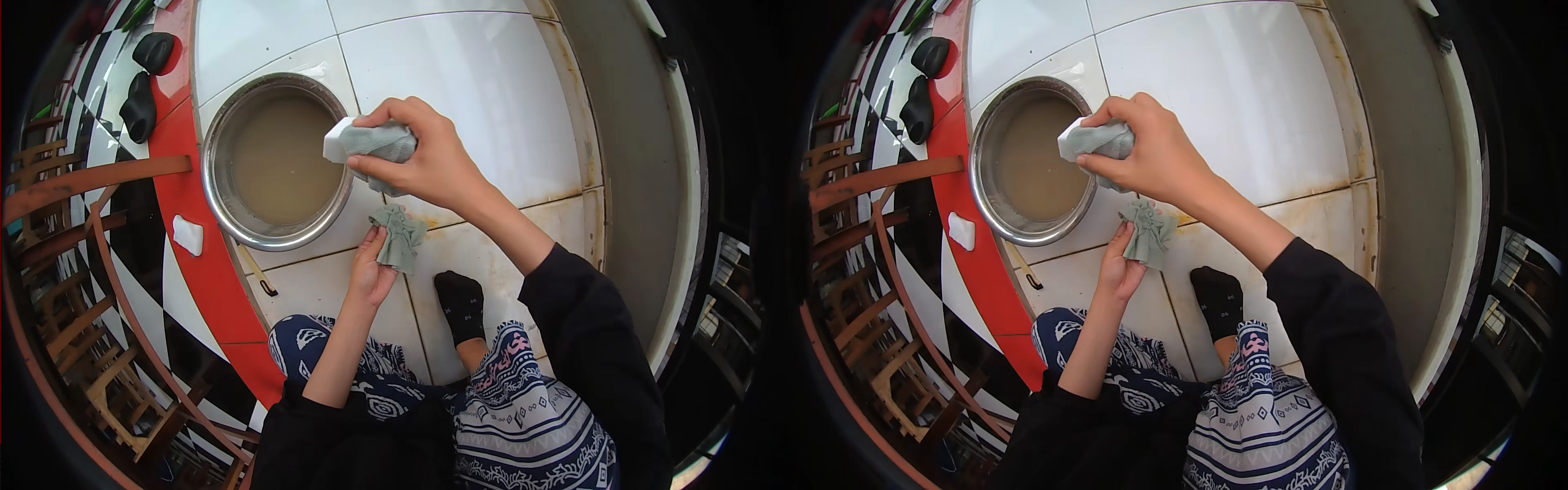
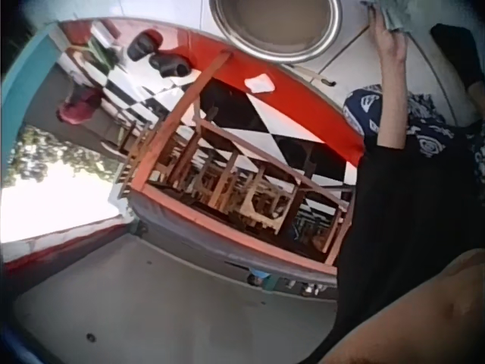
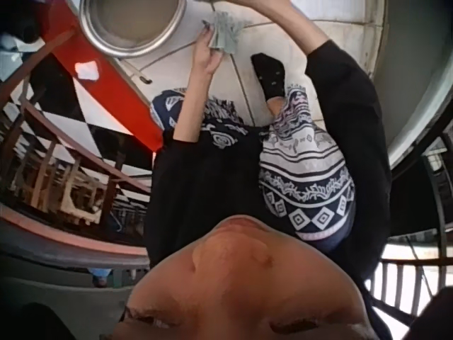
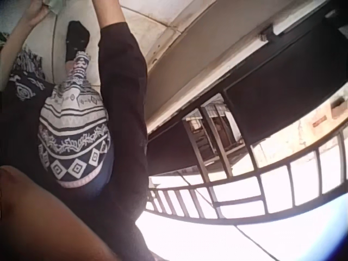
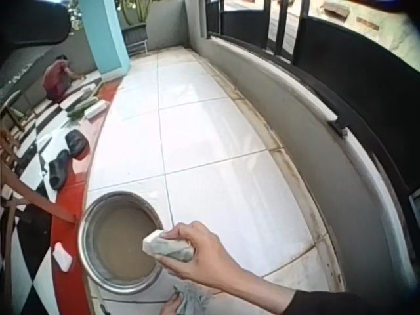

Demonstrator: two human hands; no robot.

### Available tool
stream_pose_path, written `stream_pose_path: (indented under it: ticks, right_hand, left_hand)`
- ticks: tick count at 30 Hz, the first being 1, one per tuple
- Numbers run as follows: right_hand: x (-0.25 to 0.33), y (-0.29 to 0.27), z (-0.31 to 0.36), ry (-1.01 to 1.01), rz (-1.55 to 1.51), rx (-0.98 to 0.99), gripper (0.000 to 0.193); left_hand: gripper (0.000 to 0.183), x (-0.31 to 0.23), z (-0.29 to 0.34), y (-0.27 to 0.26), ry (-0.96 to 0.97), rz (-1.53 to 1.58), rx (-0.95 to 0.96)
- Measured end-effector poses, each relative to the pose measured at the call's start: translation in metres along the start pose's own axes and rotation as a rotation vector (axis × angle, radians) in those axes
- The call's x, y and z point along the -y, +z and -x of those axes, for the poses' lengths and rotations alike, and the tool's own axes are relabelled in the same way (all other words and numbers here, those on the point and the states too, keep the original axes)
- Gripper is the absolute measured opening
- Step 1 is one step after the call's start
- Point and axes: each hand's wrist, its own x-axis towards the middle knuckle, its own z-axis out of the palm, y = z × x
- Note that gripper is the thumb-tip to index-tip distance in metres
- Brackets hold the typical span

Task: The person scrubs the white floor tiles using a cloth and a sponge, periodically rinsing the tools in a metal basin filled with water.

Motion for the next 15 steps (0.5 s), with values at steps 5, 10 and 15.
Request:
stream_pose_path:
  ticks: [5,10,15]
  right_hand:
    - [-0.014,0.092,-0.058,-0.335,0.623,0.285,0.031]
    - [-0.022,0.112,-0.061,-0.199,0.687,0.334,0.03]
    - [-0.018,0.1,-0.063,-0.132,0.64,0.32,0.034]
  left_hand:
    - [0.028,0.006,-0.012,-0.006,-0.054,0.105,-0.037]
    - [0.028,0.002,-0.025,-0.007,-0.094,0.026,0.055]
    - [0.031,0.002,-0.023,-0.008,-0.125,0.007,0.084]
